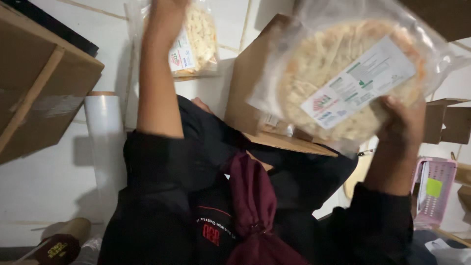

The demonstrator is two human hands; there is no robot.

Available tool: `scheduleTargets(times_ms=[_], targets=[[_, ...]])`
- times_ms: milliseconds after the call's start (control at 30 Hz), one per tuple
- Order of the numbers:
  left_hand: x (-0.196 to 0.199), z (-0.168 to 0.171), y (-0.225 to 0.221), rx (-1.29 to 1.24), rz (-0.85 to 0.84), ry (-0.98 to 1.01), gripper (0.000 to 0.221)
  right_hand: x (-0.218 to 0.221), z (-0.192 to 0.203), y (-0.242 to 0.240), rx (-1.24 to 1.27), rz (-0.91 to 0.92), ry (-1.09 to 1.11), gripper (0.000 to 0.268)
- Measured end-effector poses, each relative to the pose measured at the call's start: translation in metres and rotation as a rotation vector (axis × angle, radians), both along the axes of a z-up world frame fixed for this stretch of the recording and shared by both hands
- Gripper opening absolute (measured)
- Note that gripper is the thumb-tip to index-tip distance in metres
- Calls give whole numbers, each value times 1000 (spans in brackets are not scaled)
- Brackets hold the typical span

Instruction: The person packs plastic-wrapped flatbreads into cardboard boxes, seals the boxes with tape, and writes labels on them using a marker.

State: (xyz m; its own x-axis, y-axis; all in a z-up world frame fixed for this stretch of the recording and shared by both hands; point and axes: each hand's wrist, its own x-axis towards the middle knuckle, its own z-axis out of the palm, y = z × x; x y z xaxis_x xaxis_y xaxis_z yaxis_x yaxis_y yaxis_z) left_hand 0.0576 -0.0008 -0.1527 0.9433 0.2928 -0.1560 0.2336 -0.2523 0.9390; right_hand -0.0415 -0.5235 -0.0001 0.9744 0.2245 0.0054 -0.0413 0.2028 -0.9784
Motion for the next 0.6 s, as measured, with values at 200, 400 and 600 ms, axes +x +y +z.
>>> scheduleTargets(times_ms=[200, 400, 600], targets=[[1, -179, 112, 502, 2, 721, 55, 1, -43, -46, -145, -165, 263, 77], [-14, -186, 111, 428, 15, 792, 67, 7, -43, -39, -160, -150, 435, 64], [-10, -185, 102, 387, 159, 721, 61, 34, -125, -11, -519, -30, 717, 58]])
